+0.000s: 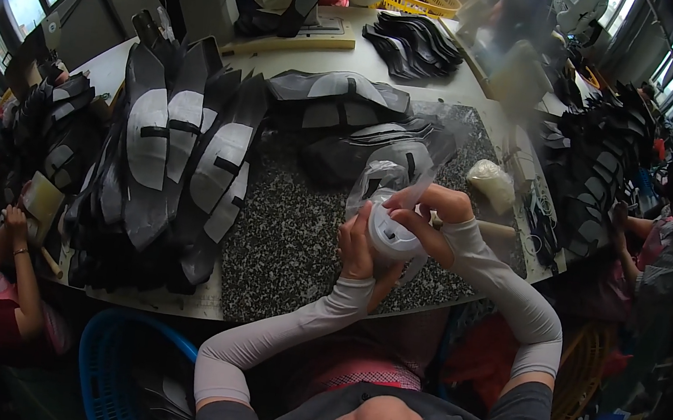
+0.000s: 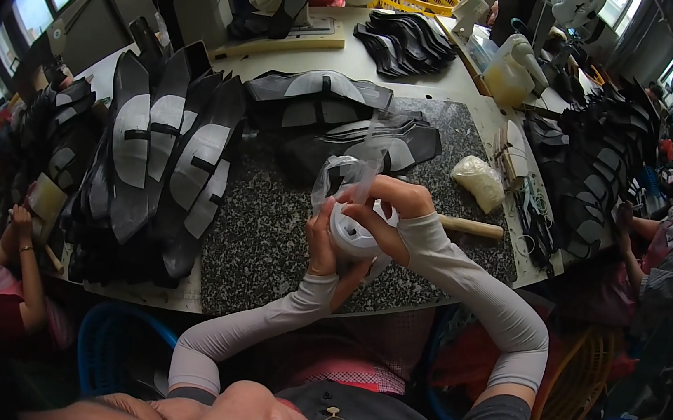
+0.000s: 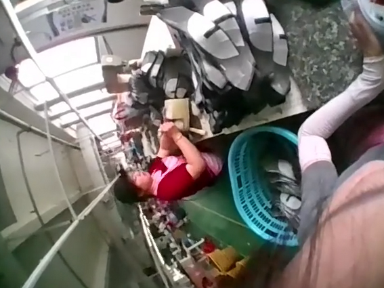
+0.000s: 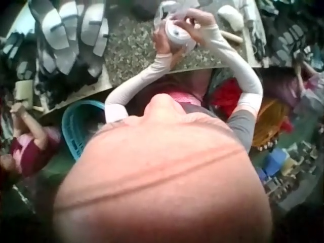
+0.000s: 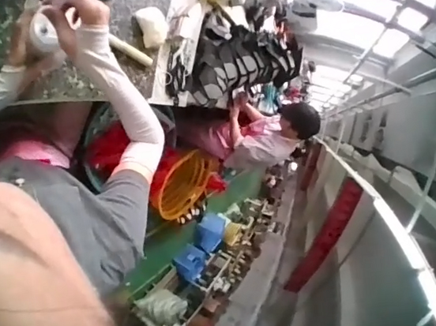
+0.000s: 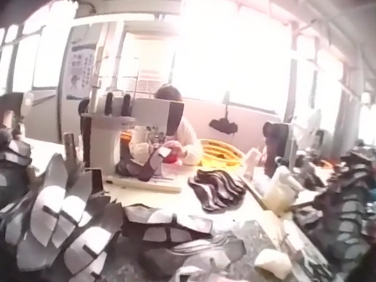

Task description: Hammering and flattening seams on shoe upper components.

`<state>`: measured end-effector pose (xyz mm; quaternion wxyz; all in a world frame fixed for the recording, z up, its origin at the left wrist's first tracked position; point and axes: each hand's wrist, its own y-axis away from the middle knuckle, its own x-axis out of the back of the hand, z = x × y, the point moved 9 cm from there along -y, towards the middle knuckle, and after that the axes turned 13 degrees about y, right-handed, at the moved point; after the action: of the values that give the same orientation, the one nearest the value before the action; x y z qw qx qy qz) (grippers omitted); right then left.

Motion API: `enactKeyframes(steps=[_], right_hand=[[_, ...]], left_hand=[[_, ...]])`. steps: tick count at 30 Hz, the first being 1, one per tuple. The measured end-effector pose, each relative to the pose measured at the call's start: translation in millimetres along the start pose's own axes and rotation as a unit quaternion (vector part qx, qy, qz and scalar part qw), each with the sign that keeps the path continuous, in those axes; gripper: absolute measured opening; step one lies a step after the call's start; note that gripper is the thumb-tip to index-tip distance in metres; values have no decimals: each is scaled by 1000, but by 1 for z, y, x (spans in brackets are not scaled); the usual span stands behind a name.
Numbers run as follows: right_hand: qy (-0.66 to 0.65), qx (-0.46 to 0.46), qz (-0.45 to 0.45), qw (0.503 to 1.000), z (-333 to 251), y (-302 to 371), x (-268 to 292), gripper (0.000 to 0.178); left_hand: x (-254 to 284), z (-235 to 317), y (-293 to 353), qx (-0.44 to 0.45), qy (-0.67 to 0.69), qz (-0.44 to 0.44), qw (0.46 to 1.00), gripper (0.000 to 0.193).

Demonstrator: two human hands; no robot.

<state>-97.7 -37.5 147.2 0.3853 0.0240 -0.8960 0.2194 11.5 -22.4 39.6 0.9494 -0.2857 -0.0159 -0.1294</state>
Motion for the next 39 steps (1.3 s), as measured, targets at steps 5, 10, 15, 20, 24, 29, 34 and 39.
enactKeyframes(steps=[5, 10, 15, 20, 24, 29, 34, 39], right_hand=[[-34, -24, -30, 999, -10, -3, 14, 28], [-118, 6, 31, 993, -29, -21, 30, 19], [-91, 65, 146, 983, -45, -26, 61, 17], [-100, 15, 146, 984, -53, -27, 81, 19], [-20, 93, 91, 991, -57, -30, 68, 25], [-31, 106, 106, 988, -60, -22, 75, 32], [44, 122, 133, 983, -73, -21, 81, 29], [57, 133, 116, 983, -80, -20, 72, 28]], left_hand=[[-2, 8, -1, 39, 17, -55, 998, 99], [0, 5, 3, 53, 32, -46, 997, 101], [10, 13, 3, 49, 41, -69, 996, 102], [23, 22, -2, 43, 45, -101, 993, 94], [32, 24, -5, 12, 79, -107, 991, 91], [39, 20, 1, 38, 89, -105, 990, 91], [43, 14, 4, 43, 147, -50, 987, 76], [48, 23, -4, 46, 198, -4, 979, 68]])
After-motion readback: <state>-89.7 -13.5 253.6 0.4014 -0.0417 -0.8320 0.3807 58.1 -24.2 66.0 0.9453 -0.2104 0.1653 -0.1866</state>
